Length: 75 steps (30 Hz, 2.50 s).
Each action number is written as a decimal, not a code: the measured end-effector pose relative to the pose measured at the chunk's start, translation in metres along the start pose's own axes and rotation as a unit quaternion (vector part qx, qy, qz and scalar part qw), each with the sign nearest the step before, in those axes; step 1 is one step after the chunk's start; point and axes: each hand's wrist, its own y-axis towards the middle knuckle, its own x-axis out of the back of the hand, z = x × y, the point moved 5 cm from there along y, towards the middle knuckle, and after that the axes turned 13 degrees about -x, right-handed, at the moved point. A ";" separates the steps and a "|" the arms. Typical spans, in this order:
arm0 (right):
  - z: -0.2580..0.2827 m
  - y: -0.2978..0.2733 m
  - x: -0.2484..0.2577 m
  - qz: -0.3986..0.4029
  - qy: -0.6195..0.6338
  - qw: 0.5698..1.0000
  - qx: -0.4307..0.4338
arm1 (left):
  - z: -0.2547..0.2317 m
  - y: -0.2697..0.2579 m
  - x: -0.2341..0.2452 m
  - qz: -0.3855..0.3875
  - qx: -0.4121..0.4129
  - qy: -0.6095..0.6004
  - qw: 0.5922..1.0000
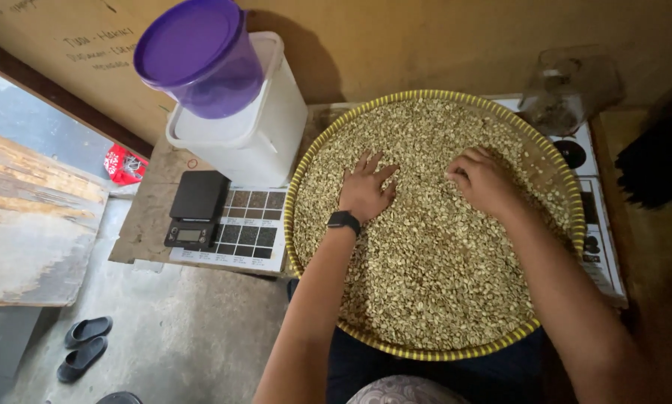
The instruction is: Manually sorting green coffee beans on a woven tray to remove defects or foreign objects.
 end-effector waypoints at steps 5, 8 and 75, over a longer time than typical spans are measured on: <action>-0.002 0.001 0.005 -0.036 -0.021 0.999 0.016 | -0.002 -0.001 0.002 0.001 -0.004 -0.007 1.000; -0.011 -0.005 0.027 -0.130 -0.014 0.991 0.026 | -0.005 -0.005 0.005 0.000 -0.008 -0.007 1.000; 0.022 -0.130 0.015 0.039 -0.012 0.984 -0.175 | -0.139 -0.132 -0.017 -0.085 -0.360 0.023 0.929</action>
